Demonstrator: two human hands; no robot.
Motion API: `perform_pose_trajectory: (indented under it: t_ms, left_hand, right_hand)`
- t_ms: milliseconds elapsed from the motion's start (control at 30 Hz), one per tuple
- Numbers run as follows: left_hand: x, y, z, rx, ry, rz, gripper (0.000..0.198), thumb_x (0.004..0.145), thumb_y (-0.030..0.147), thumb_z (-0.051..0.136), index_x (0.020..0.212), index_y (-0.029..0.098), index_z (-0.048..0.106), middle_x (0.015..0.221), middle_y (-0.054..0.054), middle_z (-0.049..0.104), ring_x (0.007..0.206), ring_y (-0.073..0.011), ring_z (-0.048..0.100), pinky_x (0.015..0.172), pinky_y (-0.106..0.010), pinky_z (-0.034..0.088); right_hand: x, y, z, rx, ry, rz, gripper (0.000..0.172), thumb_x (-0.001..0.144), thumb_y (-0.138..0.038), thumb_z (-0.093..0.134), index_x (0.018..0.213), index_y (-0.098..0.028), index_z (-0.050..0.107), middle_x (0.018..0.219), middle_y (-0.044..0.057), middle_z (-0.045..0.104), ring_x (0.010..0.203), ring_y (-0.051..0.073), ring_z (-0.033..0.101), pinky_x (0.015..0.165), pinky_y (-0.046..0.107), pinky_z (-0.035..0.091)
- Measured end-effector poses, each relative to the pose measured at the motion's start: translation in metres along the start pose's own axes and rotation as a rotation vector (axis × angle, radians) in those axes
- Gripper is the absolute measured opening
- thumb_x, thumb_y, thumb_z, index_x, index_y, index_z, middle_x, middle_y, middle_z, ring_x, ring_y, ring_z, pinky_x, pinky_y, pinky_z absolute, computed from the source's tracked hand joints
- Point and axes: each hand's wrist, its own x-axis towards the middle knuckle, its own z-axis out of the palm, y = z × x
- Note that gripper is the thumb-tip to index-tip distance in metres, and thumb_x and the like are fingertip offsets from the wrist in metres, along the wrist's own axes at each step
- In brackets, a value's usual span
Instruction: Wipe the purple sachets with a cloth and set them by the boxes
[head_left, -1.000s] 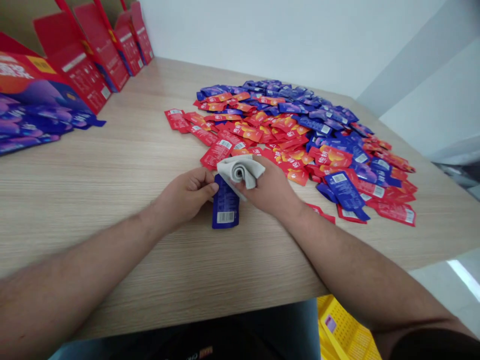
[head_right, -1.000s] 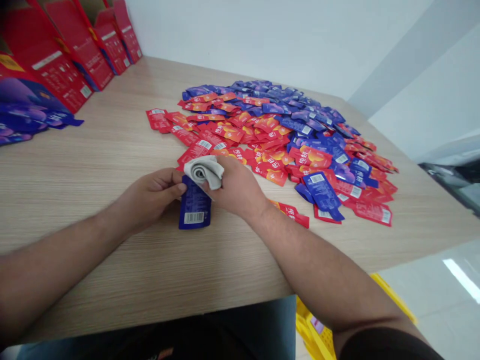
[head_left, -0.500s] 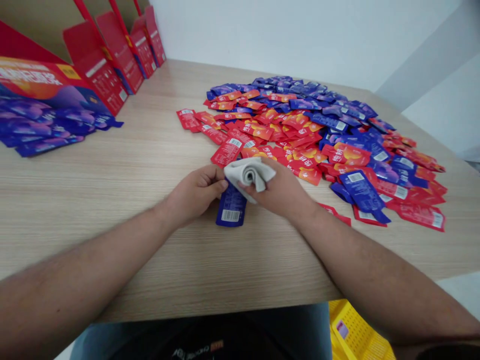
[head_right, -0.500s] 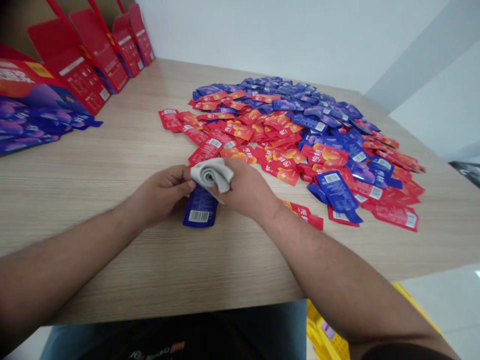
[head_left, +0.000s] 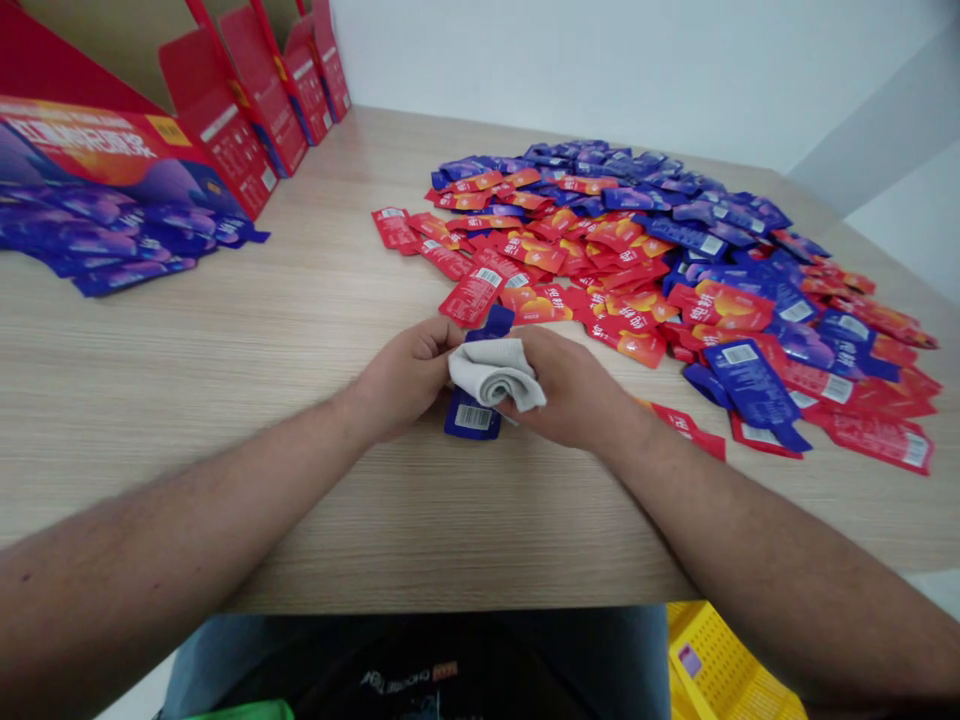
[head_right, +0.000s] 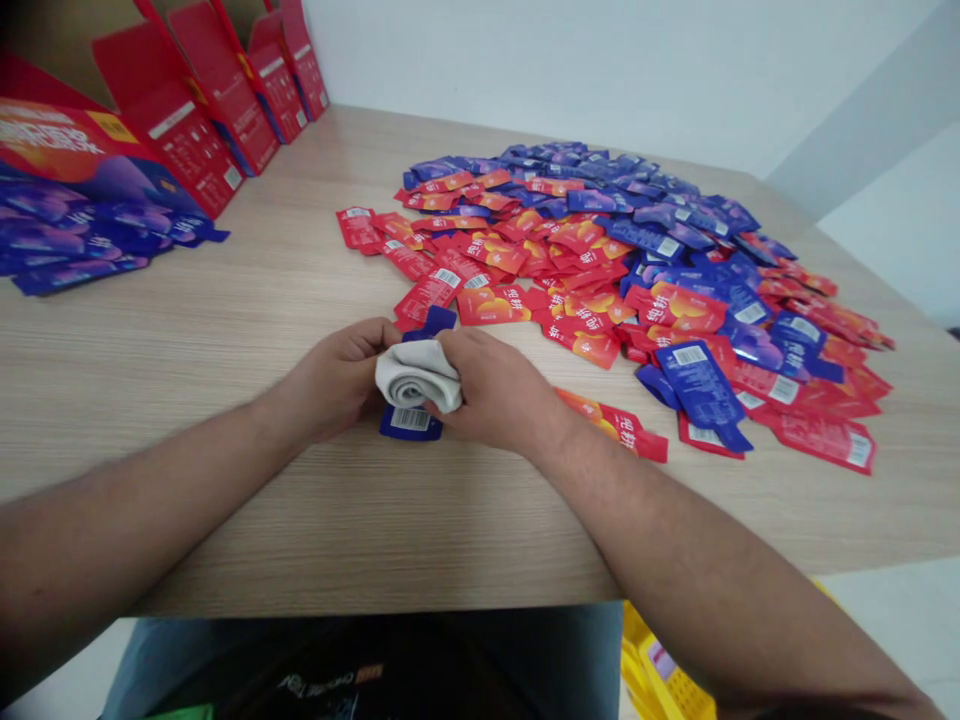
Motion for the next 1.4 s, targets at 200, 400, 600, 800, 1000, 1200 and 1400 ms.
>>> perform_pose_trajectory:
  t_ms: [200,400,600,800,1000,1200,1400]
  left_hand:
    - [0.002,0.002,0.001,-0.086,0.043,-0.012,0.021,0.08,0.02,0.068,0.075,0.021,0.047,0.059,0.006,0.052,0.049,-0.0094,0.051,0.048,-0.022,0.045]
    - [0.002,0.002,0.001,-0.065,0.058,0.003,0.019,0.081,0.018,0.066,0.074,0.02,0.048,0.058,0.006,0.051,0.048,-0.0082,0.049,0.047,-0.02,0.043]
    - [0.003,0.001,0.0,-0.07,0.051,0.004,0.017,0.082,0.018,0.064,0.075,0.02,0.048,0.058,0.006,0.051,0.048,-0.009,0.049,0.047,-0.021,0.043]
    - [0.004,0.0,-0.001,-0.071,0.045,0.021,0.018,0.08,0.022,0.069,0.075,0.019,0.052,0.059,0.005,0.052,0.049,-0.0073,0.046,0.047,-0.019,0.038]
    - [0.003,0.005,0.001,-0.136,0.097,-0.036,0.018,0.081,0.02,0.065,0.077,0.021,0.048,0.06,0.006,0.051,0.051,-0.0097,0.049,0.049,-0.022,0.045]
    - [0.004,0.003,0.001,-0.12,0.104,-0.031,0.016,0.083,0.02,0.064,0.077,0.021,0.049,0.06,0.006,0.051,0.05,-0.0098,0.049,0.047,-0.021,0.043]
    - [0.003,0.005,0.002,-0.132,0.109,-0.03,0.016,0.083,0.019,0.063,0.078,0.021,0.048,0.061,0.005,0.053,0.052,-0.0104,0.051,0.049,-0.023,0.046]
  right_hand:
    - [0.003,0.01,0.001,0.013,0.091,0.018,0.034,0.088,-0.037,0.067,0.119,-0.023,0.07,0.114,0.007,0.076,0.103,0.026,0.071,0.088,0.041,0.057]
    - [0.003,0.013,0.002,0.029,0.075,0.009,0.034,0.088,-0.037,0.066,0.118,-0.021,0.071,0.118,0.01,0.076,0.107,0.028,0.071,0.094,0.045,0.057]
    - [0.003,0.012,0.002,0.003,0.083,0.035,0.033,0.088,-0.037,0.067,0.117,-0.023,0.07,0.114,0.008,0.076,0.104,0.027,0.071,0.089,0.043,0.057]
    - [-0.001,-0.002,0.003,-0.001,-0.075,-0.052,0.024,0.08,-0.032,0.071,0.102,-0.021,0.067,0.096,0.007,0.073,0.091,0.024,0.069,0.077,0.037,0.055]
    - [0.002,0.009,0.002,-0.011,0.089,0.04,0.027,0.087,-0.032,0.066,0.112,-0.023,0.069,0.106,0.008,0.075,0.101,0.026,0.069,0.084,0.04,0.055]
    - [0.0,0.005,0.001,0.032,-0.006,0.02,0.024,0.083,-0.033,0.07,0.105,-0.024,0.07,0.102,0.006,0.077,0.096,0.026,0.071,0.081,0.04,0.056]
    - [0.002,0.008,0.0,0.063,0.03,0.023,0.025,0.087,-0.039,0.068,0.106,-0.024,0.07,0.104,0.006,0.077,0.095,0.025,0.072,0.081,0.039,0.056]
